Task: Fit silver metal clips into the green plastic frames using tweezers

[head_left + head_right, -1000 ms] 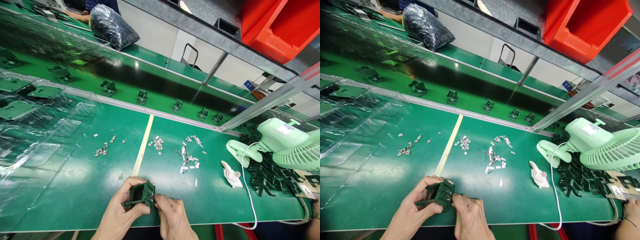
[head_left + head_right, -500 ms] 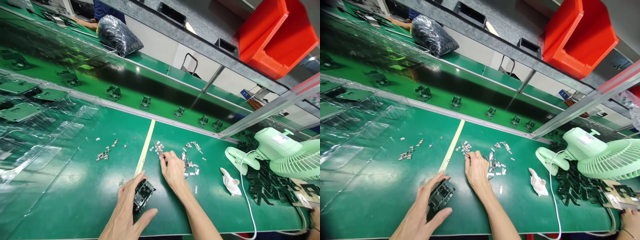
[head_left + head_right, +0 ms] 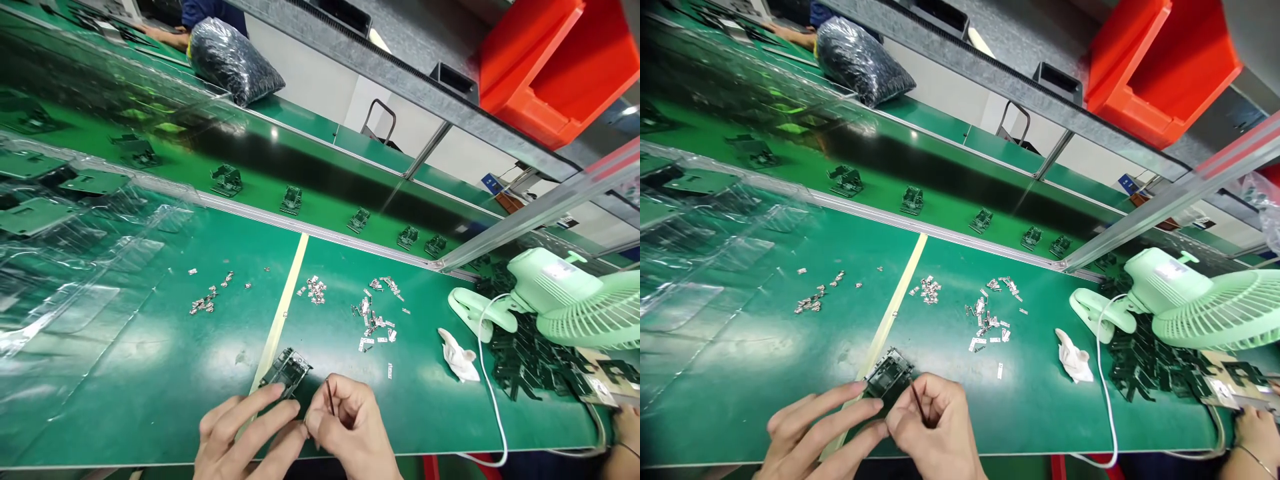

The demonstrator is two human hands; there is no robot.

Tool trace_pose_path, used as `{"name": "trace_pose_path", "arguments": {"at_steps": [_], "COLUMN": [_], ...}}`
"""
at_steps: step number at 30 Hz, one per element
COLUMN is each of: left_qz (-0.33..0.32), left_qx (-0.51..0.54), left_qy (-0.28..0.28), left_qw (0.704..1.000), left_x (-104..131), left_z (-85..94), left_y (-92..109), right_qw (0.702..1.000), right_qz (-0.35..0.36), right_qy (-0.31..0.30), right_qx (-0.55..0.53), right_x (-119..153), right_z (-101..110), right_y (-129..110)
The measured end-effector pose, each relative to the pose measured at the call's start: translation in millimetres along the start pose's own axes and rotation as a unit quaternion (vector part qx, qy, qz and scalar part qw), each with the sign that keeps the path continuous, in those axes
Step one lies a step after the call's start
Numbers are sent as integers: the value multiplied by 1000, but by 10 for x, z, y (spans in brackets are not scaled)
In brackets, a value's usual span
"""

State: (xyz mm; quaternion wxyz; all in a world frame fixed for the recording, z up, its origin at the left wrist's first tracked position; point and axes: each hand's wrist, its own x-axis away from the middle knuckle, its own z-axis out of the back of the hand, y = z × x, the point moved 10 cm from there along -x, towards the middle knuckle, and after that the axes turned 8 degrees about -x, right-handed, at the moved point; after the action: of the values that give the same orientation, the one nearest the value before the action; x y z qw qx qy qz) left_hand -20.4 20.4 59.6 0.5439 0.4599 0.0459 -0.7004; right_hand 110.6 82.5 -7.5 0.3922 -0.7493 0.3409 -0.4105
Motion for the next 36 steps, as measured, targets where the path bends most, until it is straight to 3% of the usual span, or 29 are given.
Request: {"name": "trace_pose_path", "arguments": {"at_steps": [5, 8, 10, 13, 17, 21, 25, 31, 36], "left_qz": [58, 74, 87, 145, 202, 201, 166, 130, 106], "left_qx": [215, 257, 230, 134, 90, 116, 107, 69, 76], "left_qy": [-158, -199, -195, -168, -235, -236, -233, -220, -208], "left_qw": [962, 943, 950, 966, 947, 944, 952, 964, 969], "left_x": [-87, -73, -33, 62, 221, 230, 212, 172, 123], "left_z": [-204, -235, -243, -320, -687, -811, -774, -706, -730], "left_y": [-74, -94, -180, -475, -701, -584, -416, -348, -236], "right_qw": [985, 979, 982, 985, 954, 932, 912, 880, 836], "right_qz": [-40, -53, -27, 63, 161, 192, 191, 212, 246], "right_qy": [-138, -179, -184, -118, 17, 37, 48, 79, 114], "right_qx": [-96, -82, -34, 105, 252, 306, 360, 418, 477], "right_x": [29, 57, 62, 29, 25, 48, 64, 107, 150], "right_z": [-166, -222, -220, -88, 144, 148, 142, 182, 155], "right_y": [178, 169, 99, -85, -293, -318, -308, -265, -281]}}
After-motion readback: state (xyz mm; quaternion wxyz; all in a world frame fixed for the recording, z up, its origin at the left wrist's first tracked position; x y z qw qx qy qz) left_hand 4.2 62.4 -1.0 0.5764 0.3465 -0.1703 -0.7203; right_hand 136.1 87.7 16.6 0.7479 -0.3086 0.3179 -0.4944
